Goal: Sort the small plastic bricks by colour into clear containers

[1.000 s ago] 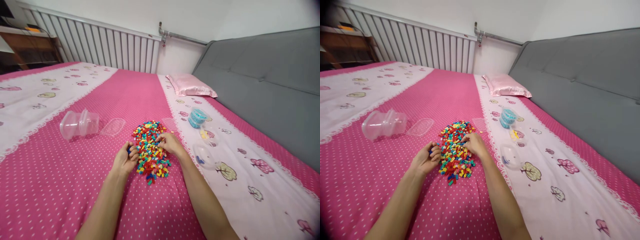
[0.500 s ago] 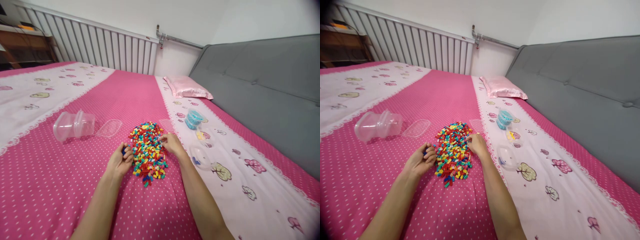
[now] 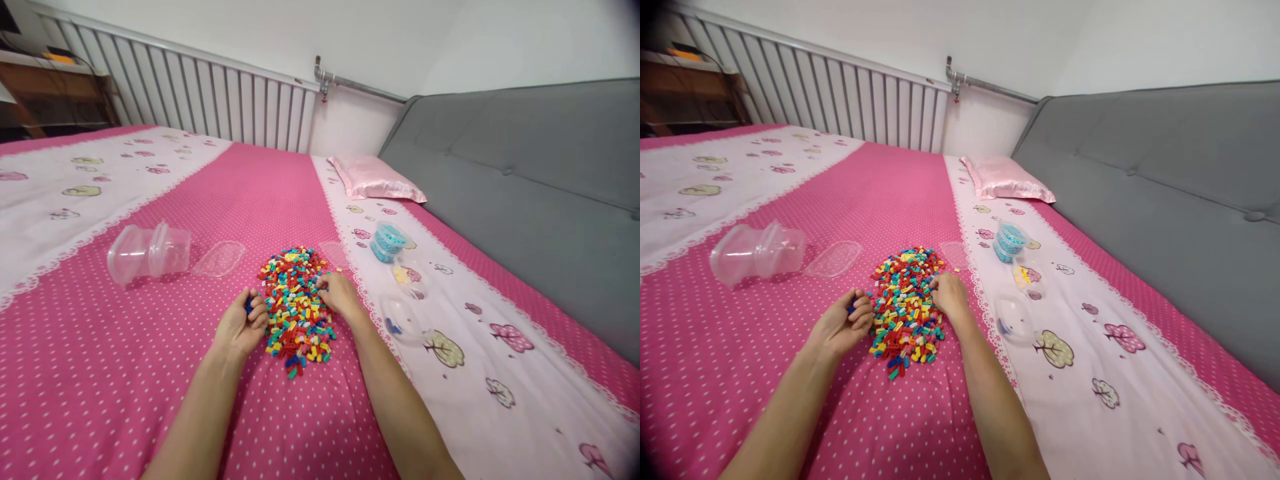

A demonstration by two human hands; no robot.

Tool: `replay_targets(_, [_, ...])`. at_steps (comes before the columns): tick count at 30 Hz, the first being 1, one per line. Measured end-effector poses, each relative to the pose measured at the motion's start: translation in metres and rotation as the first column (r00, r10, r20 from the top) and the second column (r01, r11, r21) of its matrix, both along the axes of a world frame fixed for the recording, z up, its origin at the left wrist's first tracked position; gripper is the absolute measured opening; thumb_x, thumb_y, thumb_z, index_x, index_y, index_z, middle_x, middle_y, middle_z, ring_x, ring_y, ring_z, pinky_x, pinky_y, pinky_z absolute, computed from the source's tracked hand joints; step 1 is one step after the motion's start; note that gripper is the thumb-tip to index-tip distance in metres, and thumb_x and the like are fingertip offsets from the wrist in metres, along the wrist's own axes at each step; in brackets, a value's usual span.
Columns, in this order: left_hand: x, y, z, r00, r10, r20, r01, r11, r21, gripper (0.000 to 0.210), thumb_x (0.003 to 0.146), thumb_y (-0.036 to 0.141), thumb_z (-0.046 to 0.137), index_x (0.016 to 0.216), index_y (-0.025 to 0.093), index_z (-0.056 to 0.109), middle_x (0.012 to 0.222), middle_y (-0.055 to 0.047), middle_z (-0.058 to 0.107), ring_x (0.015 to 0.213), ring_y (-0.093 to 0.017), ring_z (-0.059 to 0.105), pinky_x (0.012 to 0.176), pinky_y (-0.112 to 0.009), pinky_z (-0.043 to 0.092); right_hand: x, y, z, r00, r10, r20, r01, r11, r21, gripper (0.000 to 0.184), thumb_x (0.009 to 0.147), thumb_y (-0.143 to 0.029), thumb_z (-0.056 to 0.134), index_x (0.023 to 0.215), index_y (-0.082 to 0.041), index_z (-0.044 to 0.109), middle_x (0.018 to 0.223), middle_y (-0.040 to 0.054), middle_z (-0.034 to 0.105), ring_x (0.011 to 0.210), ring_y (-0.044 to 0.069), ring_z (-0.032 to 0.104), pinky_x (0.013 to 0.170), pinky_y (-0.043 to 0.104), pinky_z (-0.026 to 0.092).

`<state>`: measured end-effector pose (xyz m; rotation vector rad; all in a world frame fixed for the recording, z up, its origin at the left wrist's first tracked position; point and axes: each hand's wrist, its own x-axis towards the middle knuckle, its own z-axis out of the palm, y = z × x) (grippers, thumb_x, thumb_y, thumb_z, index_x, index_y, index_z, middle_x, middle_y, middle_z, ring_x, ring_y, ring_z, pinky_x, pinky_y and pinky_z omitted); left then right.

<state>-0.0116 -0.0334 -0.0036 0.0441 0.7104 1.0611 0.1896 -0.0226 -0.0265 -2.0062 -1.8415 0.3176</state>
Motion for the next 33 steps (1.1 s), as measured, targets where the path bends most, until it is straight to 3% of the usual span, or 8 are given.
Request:
replay_targets(6, [-0.001, 0.001, 0.000, 1.000, -0.008, 0.000, 0.008, 1.000, 0.007, 0.027, 0.091, 0.016, 0.028, 0.066, 0.016, 0.039, 0.049, 0.008, 0.029, 0.029, -0.002, 0.024, 0.026, -0.014, 0.015, 0.003, 0.000, 0.005, 0.994, 0.036, -0.099, -0.028, 0.996, 0.081, 0.013, 0.070, -0.014, 0.057, 0.078, -0.019, 0.065, 0.071, 0.0010, 0.066, 0.066, 0.013, 0.059, 0.065, 0.023, 0.043])
replay_targets(12, [-0.001, 0.000, 0.001, 1.000, -0.013, -0.011, 0.013, 1.000, 0.011, 0.027, 0.091, 0.017, 0.029, 0.066, 0.016, 0.038, 0.049, 0.008, 0.029, 0.028, -0.002, 0.024, 0.026, -0.014, 0.016, -0.007, -0.005, 0.011, 0.968, 0.190, -0.161, -0.194, 0.981, -0.008, 0.017, 0.067, -0.011, 0.057, 0.078, -0.020, 0.068, 0.066, -0.0002, 0.066, 0.062, 0.013, 0.060, 0.060, 0.022, 0.044])
replay_targets(25, [0.002, -0.004, 0.008, 0.996, -0.065, -0.056, 0.066, 0.998, 0.020, 0.026, 0.090, 0.017, 0.028, 0.067, 0.015, 0.040, 0.054, 0.004, 0.034, 0.034, -0.002, 0.025, 0.028, -0.012, 0.019, -0.014, -0.003, 0.010, 0.968, 0.169, -0.184, -0.178, 0.984, -0.031, 0.016, 0.071, -0.013, 0.059, 0.081, -0.019, 0.070, 0.075, 0.0020, 0.070, 0.072, 0.015, 0.064, 0.071, 0.024, 0.047])
replay_targets(33, [-0.001, -0.004, 0.006, 0.992, -0.116, -0.054, 0.120, 0.991, 0.067, 0.026, 0.090, 0.020, 0.029, 0.068, 0.014, 0.043, 0.057, 0.003, 0.036, 0.036, -0.003, 0.025, 0.029, -0.013, 0.021, -0.010, -0.003, 0.009, 0.967, 0.127, -0.223, -0.130, 0.992, 0.001, 0.013, 0.074, -0.016, 0.055, 0.080, -0.017, 0.067, 0.076, 0.0029, 0.069, 0.071, 0.014, 0.062, 0.067, 0.024, 0.045])
